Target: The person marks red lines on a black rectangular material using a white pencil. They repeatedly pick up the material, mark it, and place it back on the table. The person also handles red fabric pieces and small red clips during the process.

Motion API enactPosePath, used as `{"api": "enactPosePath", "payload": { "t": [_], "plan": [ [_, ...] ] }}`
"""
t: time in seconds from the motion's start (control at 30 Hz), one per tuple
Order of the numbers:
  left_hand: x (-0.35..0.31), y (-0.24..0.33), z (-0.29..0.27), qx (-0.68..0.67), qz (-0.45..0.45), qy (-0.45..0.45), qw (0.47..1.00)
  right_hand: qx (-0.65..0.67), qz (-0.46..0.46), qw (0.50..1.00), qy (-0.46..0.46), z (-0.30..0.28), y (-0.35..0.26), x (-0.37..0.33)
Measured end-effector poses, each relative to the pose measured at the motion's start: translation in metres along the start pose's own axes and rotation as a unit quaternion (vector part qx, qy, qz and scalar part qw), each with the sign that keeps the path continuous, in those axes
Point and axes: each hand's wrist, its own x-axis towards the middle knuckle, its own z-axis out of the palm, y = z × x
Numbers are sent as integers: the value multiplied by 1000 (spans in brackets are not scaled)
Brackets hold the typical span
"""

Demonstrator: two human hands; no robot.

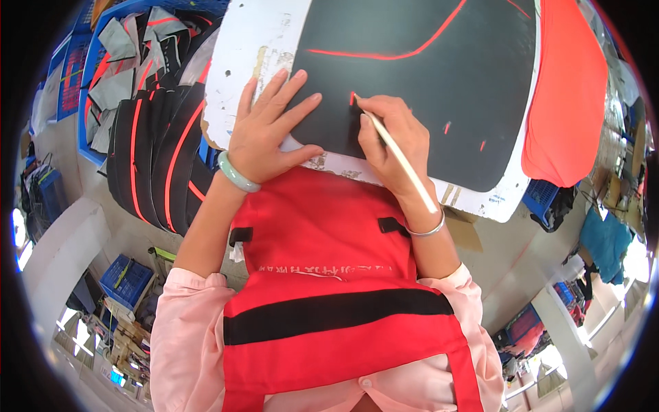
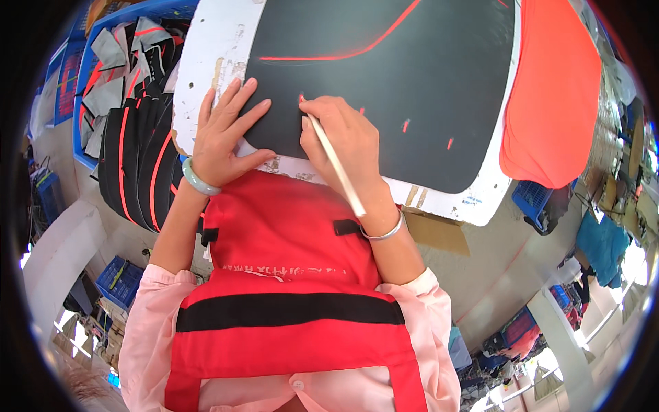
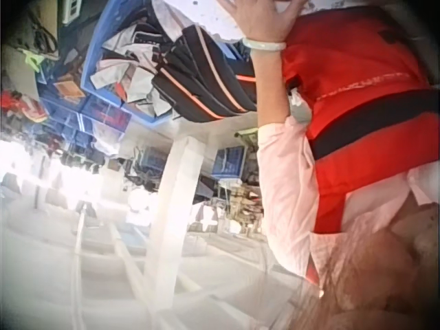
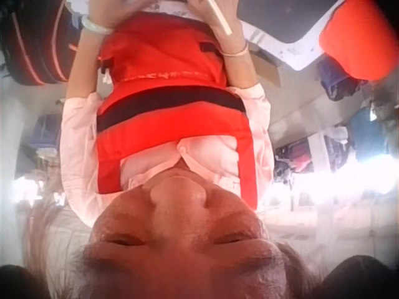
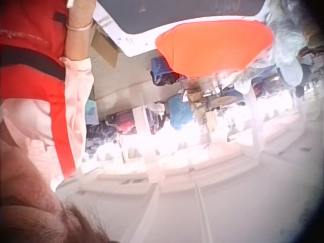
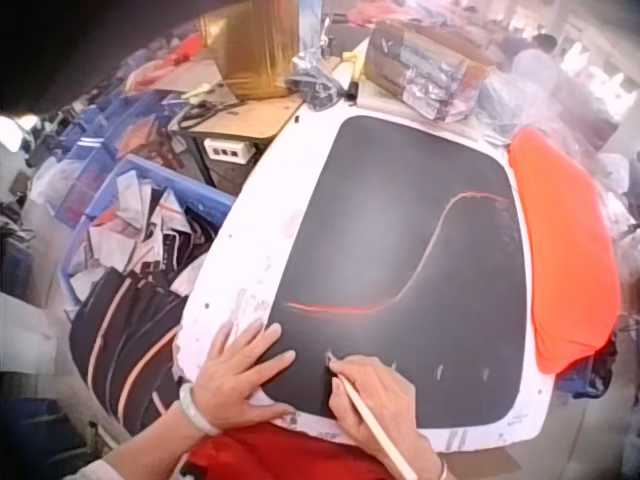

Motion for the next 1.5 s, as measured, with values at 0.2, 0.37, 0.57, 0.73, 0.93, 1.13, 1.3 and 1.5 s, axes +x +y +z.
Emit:
{"api": "enactPosePath", "payload": {
  "t": [0.2,0.37,0.57,0.73,0.93,1.13,1.3,1.5],
  "plan": [
    [-2,-2,2,-14,-3,5,1000,-63,-39,997,13,12,2,0],
    [-2,-3,4,3,3,14,1000,-61,-41,997,-17,7,0,-5],
    [1,0,-1,-41,-23,25,999,12,77,985,155,-59,35,1],
    [17,11,5,-3,-78,88,993,-369,289,871,145,-164,117,-41],
    [24,25,11,2,-112,46,993,-312,333,873,173,-152,104,-46],
    [26,27,3,-108,-139,46,983,-190,365,877,248,-157,90,-38],
    [36,35,-24,-429,-175,115,879,-221,363,875,233,-160,87,-35],
    [92,-15,-29,-622,-297,-16,724,-236,352,877,225,-152,92,-31]
  ]
}}
